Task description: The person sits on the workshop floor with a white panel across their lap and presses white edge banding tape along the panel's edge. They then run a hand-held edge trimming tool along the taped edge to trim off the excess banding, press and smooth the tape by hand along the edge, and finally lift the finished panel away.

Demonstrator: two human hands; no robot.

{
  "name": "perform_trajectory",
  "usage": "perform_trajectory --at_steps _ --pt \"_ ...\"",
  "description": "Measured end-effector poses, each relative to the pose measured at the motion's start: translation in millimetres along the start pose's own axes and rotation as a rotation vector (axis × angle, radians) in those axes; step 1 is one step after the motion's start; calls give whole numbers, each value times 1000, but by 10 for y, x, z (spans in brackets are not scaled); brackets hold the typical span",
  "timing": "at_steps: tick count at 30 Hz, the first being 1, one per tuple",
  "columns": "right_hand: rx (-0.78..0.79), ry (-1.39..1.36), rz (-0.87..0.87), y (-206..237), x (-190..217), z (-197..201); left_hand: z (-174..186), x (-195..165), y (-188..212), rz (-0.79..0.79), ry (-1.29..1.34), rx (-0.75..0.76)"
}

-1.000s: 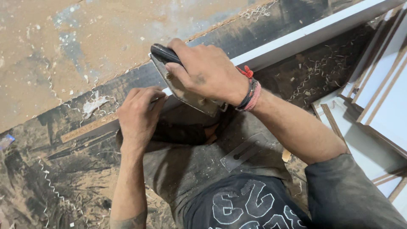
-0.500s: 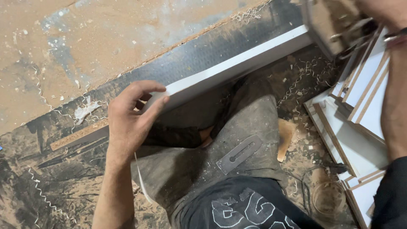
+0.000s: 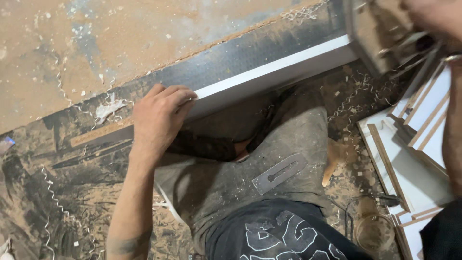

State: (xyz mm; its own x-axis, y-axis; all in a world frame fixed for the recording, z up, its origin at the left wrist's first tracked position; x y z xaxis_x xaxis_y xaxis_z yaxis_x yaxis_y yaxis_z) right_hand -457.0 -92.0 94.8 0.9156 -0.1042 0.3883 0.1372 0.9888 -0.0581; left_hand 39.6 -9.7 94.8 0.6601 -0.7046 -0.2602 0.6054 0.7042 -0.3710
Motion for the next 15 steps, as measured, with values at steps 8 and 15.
perform_trajectory --at_steps 8,15 --pt "212 -264 383 491 2143 -571 -27 139 228 74 32 -38" --pt "220 -357 543 1053 3663 -1167 472 438 869 172 -107 -3"
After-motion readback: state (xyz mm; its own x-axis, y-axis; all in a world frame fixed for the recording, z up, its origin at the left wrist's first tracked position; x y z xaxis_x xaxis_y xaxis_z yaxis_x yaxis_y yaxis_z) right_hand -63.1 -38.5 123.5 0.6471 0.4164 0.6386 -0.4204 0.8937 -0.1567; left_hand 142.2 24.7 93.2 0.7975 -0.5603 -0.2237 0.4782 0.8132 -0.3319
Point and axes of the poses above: each hand's wrist, its own y-axis away from the middle knuckle, its own z-axis out of the back of the hand, x = y × z, the point moved 3 cm from there along -y, towards the middle knuckle, and after that the axes turned 14 degrees about -z, right-handed, at the moved point
